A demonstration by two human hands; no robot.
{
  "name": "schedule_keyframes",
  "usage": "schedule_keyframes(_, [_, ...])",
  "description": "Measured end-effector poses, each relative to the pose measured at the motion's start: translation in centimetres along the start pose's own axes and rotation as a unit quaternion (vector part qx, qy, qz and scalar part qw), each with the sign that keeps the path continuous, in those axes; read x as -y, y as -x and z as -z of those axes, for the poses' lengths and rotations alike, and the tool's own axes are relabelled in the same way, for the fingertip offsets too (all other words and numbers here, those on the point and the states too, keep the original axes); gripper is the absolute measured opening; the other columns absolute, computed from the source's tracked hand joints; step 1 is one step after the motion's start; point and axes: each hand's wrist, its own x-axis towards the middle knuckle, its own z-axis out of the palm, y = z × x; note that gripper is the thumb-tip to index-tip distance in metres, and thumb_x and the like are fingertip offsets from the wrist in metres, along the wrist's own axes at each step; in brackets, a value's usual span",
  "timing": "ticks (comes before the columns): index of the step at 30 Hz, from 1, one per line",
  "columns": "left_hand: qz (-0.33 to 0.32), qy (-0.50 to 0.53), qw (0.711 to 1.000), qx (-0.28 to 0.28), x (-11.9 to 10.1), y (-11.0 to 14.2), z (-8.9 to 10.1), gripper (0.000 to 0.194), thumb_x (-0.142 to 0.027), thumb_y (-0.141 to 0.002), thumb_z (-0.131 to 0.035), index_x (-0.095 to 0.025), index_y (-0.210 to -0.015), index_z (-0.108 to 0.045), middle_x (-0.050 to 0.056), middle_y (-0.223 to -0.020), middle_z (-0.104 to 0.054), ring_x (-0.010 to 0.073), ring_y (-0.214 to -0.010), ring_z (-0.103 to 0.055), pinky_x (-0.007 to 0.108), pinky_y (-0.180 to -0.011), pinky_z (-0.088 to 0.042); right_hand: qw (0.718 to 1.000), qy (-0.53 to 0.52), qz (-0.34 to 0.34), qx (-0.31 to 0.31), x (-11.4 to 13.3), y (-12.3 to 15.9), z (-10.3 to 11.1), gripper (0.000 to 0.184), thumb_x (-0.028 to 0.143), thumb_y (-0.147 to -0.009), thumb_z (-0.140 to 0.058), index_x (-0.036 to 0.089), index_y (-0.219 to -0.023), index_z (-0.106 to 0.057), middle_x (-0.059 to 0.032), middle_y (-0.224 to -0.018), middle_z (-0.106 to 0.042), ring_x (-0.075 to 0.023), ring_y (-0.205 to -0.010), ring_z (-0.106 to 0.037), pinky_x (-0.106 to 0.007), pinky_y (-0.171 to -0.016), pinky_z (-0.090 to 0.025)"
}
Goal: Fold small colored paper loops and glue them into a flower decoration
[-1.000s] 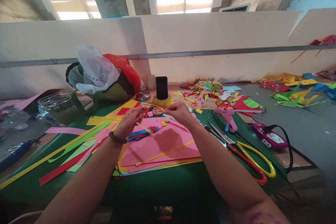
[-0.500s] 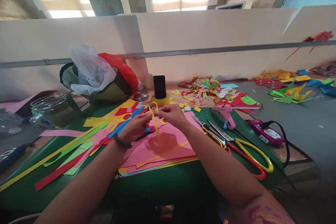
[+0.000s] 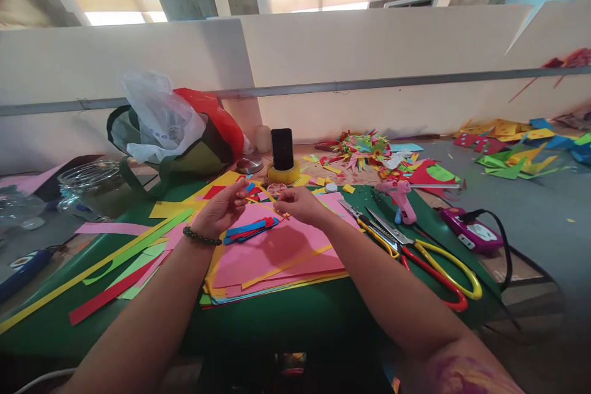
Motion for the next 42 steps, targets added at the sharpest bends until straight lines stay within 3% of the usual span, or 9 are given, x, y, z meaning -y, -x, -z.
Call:
schedule_keyframes(6, [-0.080,0.001,0.997,-0.002,-0.7,-0.5,0.8,0.020,-0.020,-0.069,-0.077,-0.015,-0.079,-0.061,-0.010,-0.048,-0.044,0.0002,-0.036,-0.034,0.009,-0.034,-0.023,0.982,-0.111,-0.147,0.041,0.6,0.3,-0.8,0.016,0.016,-0.078,-0.067,0.016,-0.066,-0.056,-0.0018,-0.066,-0.071,-0.0112,-0.054,-0.066,-0.020,-0.052,-0.050])
schedule_keyframes(12, [-0.158,-0.139,0.974,-0.079,-1.2,-1.0,1.8,0.018,-0.026,-0.067,-0.075,-0.017,-0.078,-0.063,-0.005,-0.060,-0.052,0.0062,-0.047,-0.045,0.017,-0.044,-0.037,0.985,-0.128,-0.118,-0.003,0.8,0.1,0.2,0.022,0.013,-0.075,-0.073,0.015,-0.063,-0.055,0.0001,-0.056,-0.068,-0.0086,-0.044,-0.061,-0.017,-0.045,-0.048])
schedule_keyframes(17, [-0.454,-0.445,0.763,-0.120,-0.8,-0.2,1.5,0.029,-0.027,-0.075,-0.068,-0.020,-0.102,-0.068,0.010,-0.111,-0.062,0.0248,-0.111,-0.056,0.038,-0.098,-0.044,0.993,-0.053,-0.101,0.035,1.2,0.5,0.5,0.017,0.010,-0.077,-0.067,0.014,-0.062,-0.059,-0.0004,-0.056,-0.067,-0.0095,-0.044,-0.061,-0.019,-0.047,-0.048])
schedule_keyframes(22, [-0.513,-0.576,0.636,-0.018,1.0,0.7,0.4,0.048,-0.031,-0.082,-0.062,-0.024,-0.130,-0.057,0.012,-0.141,-0.049,0.0286,-0.131,-0.043,0.046,-0.111,-0.029,0.990,0.123,0.032,-0.055,0.8,0.5,0.7,0.012,0.011,-0.078,-0.063,0.017,-0.068,-0.063,-0.0013,-0.063,-0.067,-0.0128,-0.055,-0.063,-0.024,-0.055,-0.049])
schedule_keyframes(25, [-0.495,-0.623,0.605,-0.003,1.7,0.5,0.2,0.050,-0.035,-0.081,-0.066,-0.026,-0.129,-0.057,0.011,-0.146,-0.046,0.0314,-0.136,-0.037,0.049,-0.112,-0.024,0.916,0.308,0.197,-0.164,0.6,0.7,0.8,0.010,0.017,-0.083,-0.061,0.019,-0.080,-0.069,-0.0057,-0.081,-0.073,-0.0173,-0.075,-0.066,-0.028,-0.070,-0.049])
schedule_keyframes(30, [-0.469,-0.654,0.594,-0.005,2.3,-0.5,0.5,0.018,-0.026,-0.089,-0.051,-0.022,-0.093,-0.068,0.012,-0.119,-0.063,0.0292,-0.115,-0.053,0.047,-0.101,-0.037,0.783,0.449,0.382,-0.197,0.9,1.5,0.7,0.022,0.022,-0.093,-0.050,0.020,-0.083,-0.070,-0.0076,-0.088,-0.072,-0.0196,-0.085,-0.060,-0.032,-0.076,-0.046])
schedule_keyframes(34, [-0.555,-0.568,0.602,-0.078,2.0,0.3,0.4,0.031,-0.026,-0.080,-0.059,-0.016,-0.110,-0.059,0.013,-0.106,-0.060,0.0251,-0.094,-0.057,0.038,-0.081,-0.048,0.692,0.483,0.459,-0.278,1.2,1.6,1.1,0.023,0.020,-0.094,-0.051,0.019,-0.077,-0.067,-0.0065,-0.080,-0.069,-0.0184,-0.078,-0.054,-0.031,-0.071,-0.044])
schedule_keyframes(38, [-0.612,-0.559,0.554,-0.083,2.2,1.8,-0.4,0.056,-0.039,-0.081,-0.064,-0.016,-0.130,-0.051,0.009,-0.097,-0.061,0.0204,-0.079,-0.055,0.032,-0.069,-0.046,0.641,0.524,0.488,-0.277,1.4,2.0,0.8,0.022,0.016,-0.093,-0.052,0.018,-0.077,-0.066,-0.0051,-0.077,-0.067,-0.0176,-0.076,-0.051,-0.030,-0.068,-0.041])
schedule_keyframes(42, [-0.579,-0.635,0.509,-0.050,2.7,1.8,-0.6,0.027,-0.033,-0.091,-0.052,-0.024,-0.109,-0.071,0.005,-0.080,-0.059,0.0170,-0.070,-0.055,0.027,-0.059,-0.038,0.623,0.540,0.503,-0.259,1.4,2.4,-0.1,0.020,0.013,-0.093,-0.052,0.018,-0.080,-0.067,-0.0037,-0.080,-0.068,-0.0166,-0.076,-0.051,-0.029,-0.065,-0.038])
